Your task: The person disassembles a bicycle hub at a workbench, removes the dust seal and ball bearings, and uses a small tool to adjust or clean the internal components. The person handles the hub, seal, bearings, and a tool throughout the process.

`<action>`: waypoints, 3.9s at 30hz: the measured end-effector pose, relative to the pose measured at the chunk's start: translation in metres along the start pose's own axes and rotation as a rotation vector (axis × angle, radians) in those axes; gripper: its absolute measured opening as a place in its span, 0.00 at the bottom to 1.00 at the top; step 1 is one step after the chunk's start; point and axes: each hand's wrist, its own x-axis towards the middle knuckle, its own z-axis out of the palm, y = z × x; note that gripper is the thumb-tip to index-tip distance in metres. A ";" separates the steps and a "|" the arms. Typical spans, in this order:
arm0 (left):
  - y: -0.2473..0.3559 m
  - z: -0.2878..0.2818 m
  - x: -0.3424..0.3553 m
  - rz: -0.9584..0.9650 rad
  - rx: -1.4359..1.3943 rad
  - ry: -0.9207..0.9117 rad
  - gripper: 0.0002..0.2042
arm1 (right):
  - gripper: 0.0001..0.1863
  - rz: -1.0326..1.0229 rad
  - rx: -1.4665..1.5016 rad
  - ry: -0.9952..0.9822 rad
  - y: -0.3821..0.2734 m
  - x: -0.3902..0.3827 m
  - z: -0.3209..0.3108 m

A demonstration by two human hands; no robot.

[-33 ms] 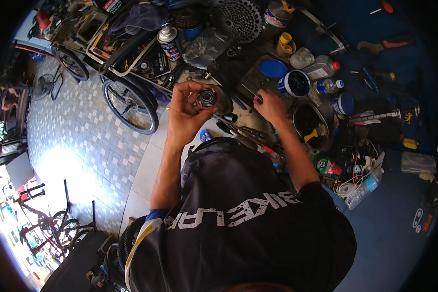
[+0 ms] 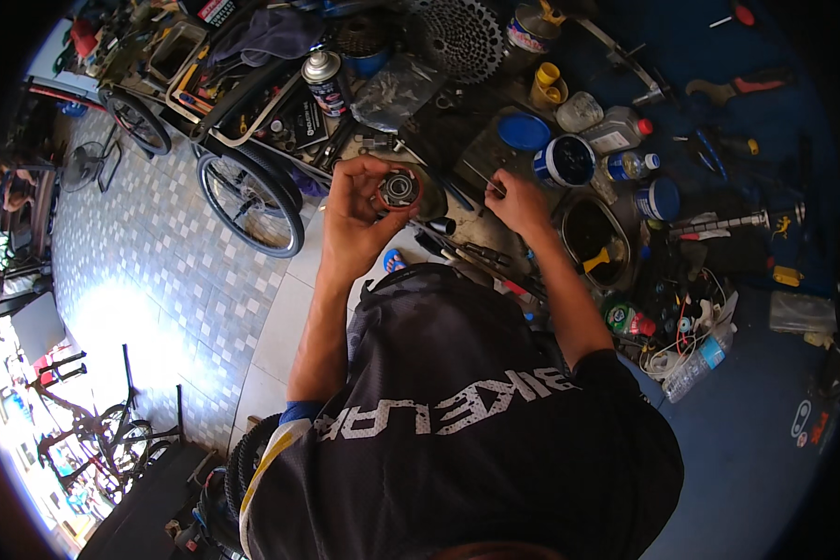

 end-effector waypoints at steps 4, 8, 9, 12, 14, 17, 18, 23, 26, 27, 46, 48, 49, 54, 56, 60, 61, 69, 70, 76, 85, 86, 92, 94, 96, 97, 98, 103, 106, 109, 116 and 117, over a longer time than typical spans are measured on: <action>0.001 -0.003 0.003 0.032 0.184 -0.048 0.31 | 0.07 -0.128 0.653 0.063 0.010 0.013 0.001; 0.001 0.000 0.000 -0.007 0.124 -0.057 0.29 | 0.07 -0.052 1.049 0.009 -0.016 0.013 -0.030; 0.002 0.000 0.001 0.001 0.125 -0.069 0.28 | 0.07 -0.030 1.083 -0.007 -0.020 0.013 -0.037; 0.003 0.003 0.003 0.011 0.134 -0.088 0.28 | 0.07 -0.050 1.140 0.001 -0.030 0.011 -0.052; 0.004 0.005 0.004 -0.001 0.152 -0.080 0.28 | 0.07 -0.099 1.105 0.023 -0.035 0.011 -0.060; 0.006 0.011 0.005 0.014 0.250 -0.054 0.27 | 0.10 -0.179 1.035 0.098 -0.050 0.006 -0.072; 0.007 0.012 0.006 0.017 0.278 -0.054 0.27 | 0.10 -0.214 1.047 0.097 -0.059 0.004 -0.077; 0.010 0.017 0.010 0.029 0.383 -0.052 0.24 | 0.12 -0.292 0.928 0.010 -0.101 -0.015 -0.100; 0.010 0.017 0.012 0.065 0.480 -0.055 0.24 | 0.09 -0.269 0.936 -0.071 -0.116 -0.025 -0.104; 0.010 0.018 0.012 0.071 0.488 -0.054 0.24 | 0.09 -0.286 0.930 -0.101 -0.121 -0.028 -0.107; 0.015 0.019 0.007 0.080 0.524 0.007 0.25 | 0.14 -0.575 0.450 0.100 -0.144 -0.031 -0.107; 0.014 0.018 0.007 0.105 0.520 0.009 0.24 | 0.14 -0.590 0.424 0.093 -0.144 -0.030 -0.109; 0.014 0.018 0.006 0.119 0.520 0.003 0.23 | 0.14 -0.589 0.437 0.090 -0.144 -0.029 -0.108; 0.017 0.016 0.007 0.135 0.535 -0.016 0.18 | 0.13 -0.576 0.466 0.062 -0.147 -0.027 -0.111; 0.017 0.015 0.007 0.117 0.512 -0.019 0.18 | 0.11 -0.558 0.536 0.058 -0.147 -0.026 -0.109; 0.016 0.014 0.008 0.037 0.399 -0.017 0.17 | 0.13 -0.525 0.557 0.020 -0.147 -0.025 -0.113; 0.013 0.012 0.007 0.000 0.330 -0.009 0.17 | 0.15 -0.501 0.595 0.026 -0.147 -0.025 -0.116; 0.002 -0.003 0.010 -0.033 -0.051 -0.050 0.18 | 0.18 -0.541 0.387 -0.066 -0.118 -0.024 -0.147; 0.003 -0.004 0.010 -0.048 -0.078 -0.045 0.18 | 0.17 -0.528 0.302 -0.093 -0.119 -0.025 -0.151; 0.005 -0.001 0.013 -0.042 -0.069 -0.065 0.17 | 0.15 -0.571 0.139 -0.059 -0.126 -0.029 -0.157; 0.006 -0.003 0.011 -0.044 -0.021 -0.078 0.18 | 0.14 -0.569 0.038 -0.057 -0.136 -0.027 -0.159; 0.006 -0.003 0.011 -0.049 -0.019 -0.074 0.18 | 0.14 -0.567 0.026 -0.054 -0.137 -0.027 -0.159; 0.004 -0.005 0.012 -0.087 0.028 -0.067 0.17 | 0.13 -0.522 -0.071 -0.043 -0.142 -0.030 -0.160; 0.000 -0.005 0.012 -0.077 0.019 -0.064 0.16 | 0.13 -0.546 -0.076 -0.054 -0.142 -0.033 -0.170; -0.004 -0.007 0.013 -0.085 -0.015 -0.054 0.16 | 0.13 -0.543 -0.038 -0.045 -0.134 -0.033 -0.179; -0.005 -0.009 0.013 -0.098 -0.044 -0.043 0.16 | 0.13 -0.530 0.005 -0.031 -0.127 -0.031 -0.184; -0.007 -0.010 0.014 -0.113 -0.072 -0.038 0.15 | 0.13 -0.511 0.048 -0.013 -0.119 -0.028 -0.189; -0.019 -0.018 0.013 -0.148 -0.014 -0.005 0.18 | 0.18 -0.161 0.145 0.152 -0.065 -0.010 -0.157; -0.020 -0.011 0.016 -0.162 -0.042 0.049 0.27 | 0.20 -0.070 0.070 0.162 -0.030 -0.007 -0.103; -0.022 -0.005 0.017 -0.207 -0.064 0.102 0.36 | 0.19 -0.002 0.094 0.140 -0.004 -0.015 -0.041; -0.039 -0.018 0.013 -0.263 -0.056 0.136 0.35 | 0.10 -0.076 0.036 0.363 0.004 -0.031 0.005; -0.040 -0.019 0.012 -0.258 -0.048 0.148 0.34 | 0.09 -0.126 0.051 0.416 0.005 -0.029 0.005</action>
